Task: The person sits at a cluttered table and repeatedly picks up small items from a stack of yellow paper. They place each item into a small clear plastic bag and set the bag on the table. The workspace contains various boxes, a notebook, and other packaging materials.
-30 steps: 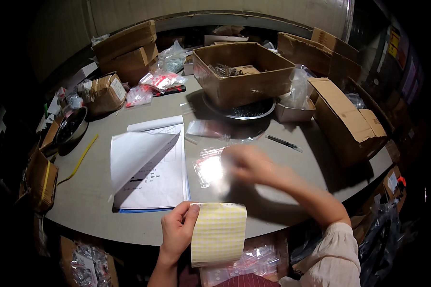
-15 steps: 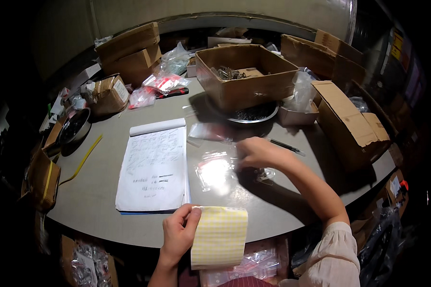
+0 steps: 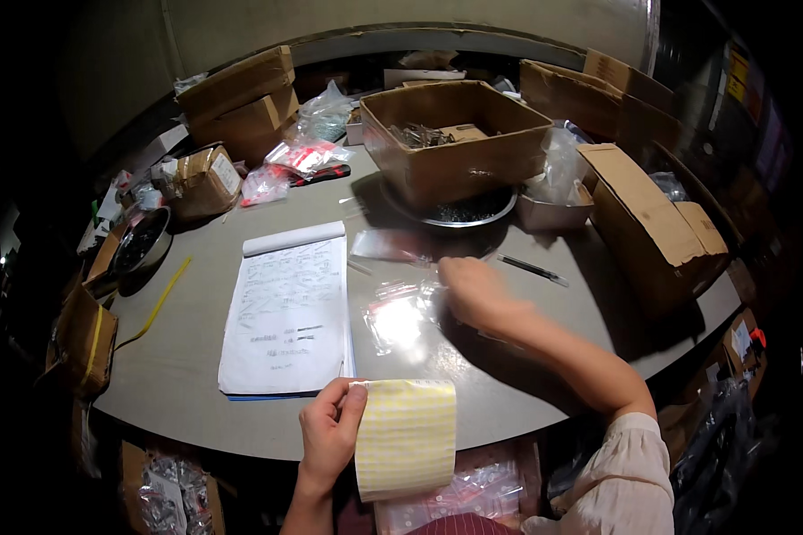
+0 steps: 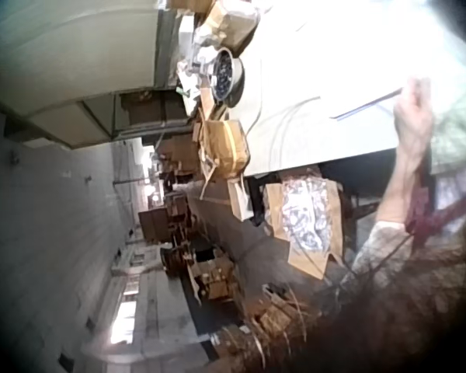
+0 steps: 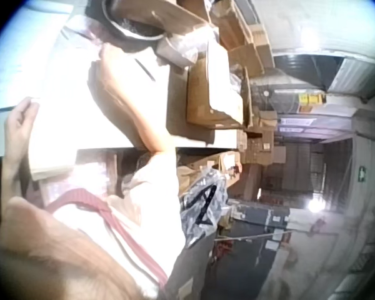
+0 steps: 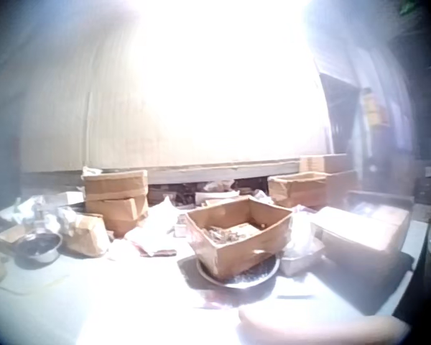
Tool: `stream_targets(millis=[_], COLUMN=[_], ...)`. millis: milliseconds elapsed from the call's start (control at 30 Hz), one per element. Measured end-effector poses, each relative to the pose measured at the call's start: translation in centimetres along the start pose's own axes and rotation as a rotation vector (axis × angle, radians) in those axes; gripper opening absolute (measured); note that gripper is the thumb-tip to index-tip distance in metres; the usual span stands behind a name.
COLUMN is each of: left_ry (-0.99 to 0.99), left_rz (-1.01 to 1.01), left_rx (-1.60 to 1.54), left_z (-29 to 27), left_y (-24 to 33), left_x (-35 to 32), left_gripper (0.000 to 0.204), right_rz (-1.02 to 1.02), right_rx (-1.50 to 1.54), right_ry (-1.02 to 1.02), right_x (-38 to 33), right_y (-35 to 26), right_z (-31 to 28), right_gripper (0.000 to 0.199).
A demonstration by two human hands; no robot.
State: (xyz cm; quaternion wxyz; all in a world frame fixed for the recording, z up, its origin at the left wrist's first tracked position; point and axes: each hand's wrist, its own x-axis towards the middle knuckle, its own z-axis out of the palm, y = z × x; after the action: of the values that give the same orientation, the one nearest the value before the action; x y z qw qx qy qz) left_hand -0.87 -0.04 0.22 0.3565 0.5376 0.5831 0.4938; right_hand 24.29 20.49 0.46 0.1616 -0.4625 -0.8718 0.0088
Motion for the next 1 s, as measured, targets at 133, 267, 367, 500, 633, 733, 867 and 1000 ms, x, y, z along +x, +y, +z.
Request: stream_targets(millis=[133, 267, 367, 500, 633, 733, 867, 1000], left_ry=[0.021, 0.058, 0.061, 0.121, 0.122, 0.03, -0.018, 0.006], left_rz=[-0.001, 0.014, 0.016, 0.049, 0.046, 0.052, 0.084, 0.162], left_rx=[-0.025, -0.191, -0.419, -0.549, -0.667, -0.669, -0.46, -0.256], left_z=[0.0, -0.1, -0.2, -0.8, -0.8, -0.8, -1.0, -0.5], left_y=[-0.3, -1.2, -0.9, -1.0, -0.3, -0.5, -0.3, -1.1], left_x=[-0.2, -0.5, -0.7, -1.0, -0.7, -0.8, -1.2, -1.3], left_gripper=[0.023, 0.021, 0.023, 0.023, 0.027, 0.027, 0.023, 0.017], right_rz=[0.171, 0.162, -0.053, -0.195, -0.389, -0.396, -0.325, -0.013], right_rx=[0.149, 0.329, 0.221, 0.533, 0.864, 1.177, 1.328, 1.001], right_ry=[-0.168, -0.184, 0.087, -0.069, -0.227, -0.304, -0.293, -0.037], right_x=[-3.6, -8.3, -12.4, -15.1, -17.7, -19.4, -19.7, -16.3], right_y=[2.2, 2.5, 2.5, -0.5, -4.9, -7.3, -6.6, -7.2], right_z=[-4.5, -5.8, -3.2, -4.1, -4.6, -5.3, -6.0, -8.3], right_gripper=[0.052, 0.049, 0.043, 0.035, 0.027, 0.026, 0.022, 0.014])
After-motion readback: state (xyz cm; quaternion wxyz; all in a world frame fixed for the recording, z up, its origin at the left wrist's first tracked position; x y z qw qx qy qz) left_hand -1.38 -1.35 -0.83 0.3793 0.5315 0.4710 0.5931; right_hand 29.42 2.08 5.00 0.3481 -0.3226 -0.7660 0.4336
